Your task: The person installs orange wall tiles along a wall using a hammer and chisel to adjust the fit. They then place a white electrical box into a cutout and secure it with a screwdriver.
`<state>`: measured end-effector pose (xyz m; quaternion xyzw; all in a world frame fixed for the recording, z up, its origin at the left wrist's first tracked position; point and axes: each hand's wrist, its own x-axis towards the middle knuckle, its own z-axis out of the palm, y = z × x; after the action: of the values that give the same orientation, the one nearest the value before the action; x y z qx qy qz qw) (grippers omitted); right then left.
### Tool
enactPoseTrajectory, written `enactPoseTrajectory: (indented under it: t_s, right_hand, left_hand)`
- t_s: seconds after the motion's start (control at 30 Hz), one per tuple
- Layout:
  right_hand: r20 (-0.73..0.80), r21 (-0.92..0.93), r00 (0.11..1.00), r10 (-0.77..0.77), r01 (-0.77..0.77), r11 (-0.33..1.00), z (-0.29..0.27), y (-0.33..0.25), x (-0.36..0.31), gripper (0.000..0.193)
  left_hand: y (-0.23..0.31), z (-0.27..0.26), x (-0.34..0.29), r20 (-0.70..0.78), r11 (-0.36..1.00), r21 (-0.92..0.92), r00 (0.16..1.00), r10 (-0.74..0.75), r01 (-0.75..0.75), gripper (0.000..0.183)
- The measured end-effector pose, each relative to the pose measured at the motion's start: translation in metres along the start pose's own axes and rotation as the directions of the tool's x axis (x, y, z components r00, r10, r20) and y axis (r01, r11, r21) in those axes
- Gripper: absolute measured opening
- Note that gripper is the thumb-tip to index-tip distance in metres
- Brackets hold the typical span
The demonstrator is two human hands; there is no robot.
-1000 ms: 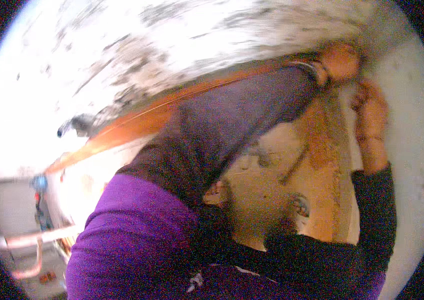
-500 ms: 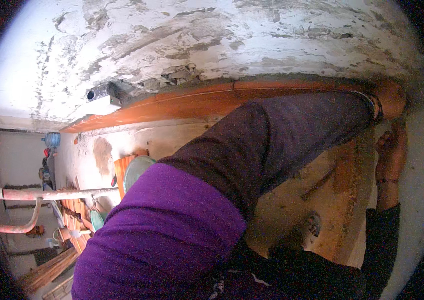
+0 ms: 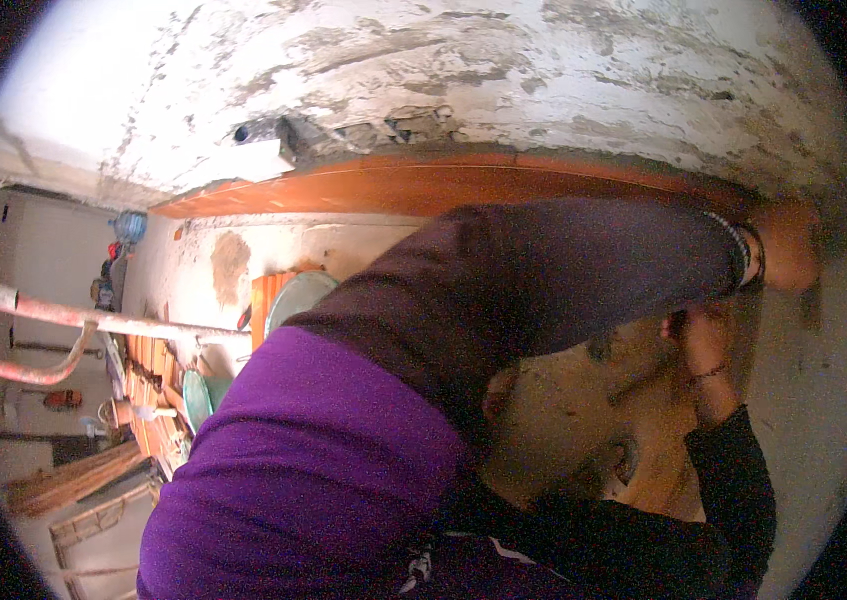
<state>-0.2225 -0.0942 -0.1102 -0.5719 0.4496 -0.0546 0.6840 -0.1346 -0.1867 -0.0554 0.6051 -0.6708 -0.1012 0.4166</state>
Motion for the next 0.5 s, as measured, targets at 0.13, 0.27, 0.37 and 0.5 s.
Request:
enactPoseTrajectory:
  t_s: [0.13, 0.27, 0.37, 0.5]
  right_hand:
    - [0.262, -0.224, 0.933, -0.249, 0.309, 0.924, 0.051, -0.026, -0.018, 0.018]
    - [0.486, -0.194, 0.818, -0.308, 0.445, 0.874, 0.092, -0.070, -0.037, 0.021]
    - [0.710, -0.023, 0.616, -0.341, 0.504, 0.864, 0.124, -0.110, -0.065, 0.027]
    - [0.910, 0.393, -0.095, -0.404, 0.516, 0.762, 0.119, -0.140, -0.072, 0.041]
  left_hand:
    - [0.074, -0.124, -0.067, 0.067, 0.994, -0.091, 0.997, -0.049, 0.055, 0.021]
    - [0.128, -0.233, -0.146, 0.329, 0.999, -0.010, 0.943, 0.053, -0.052, 0.021]
    - [0.147, -0.294, -0.219, 0.507, 0.962, -0.202, 0.860, -0.058, 0.184, 0.027]
    - [0.173, -0.356, -0.266, 0.649, 0.864, 0.078, 0.633, -0.422, 0.497, 0.038]
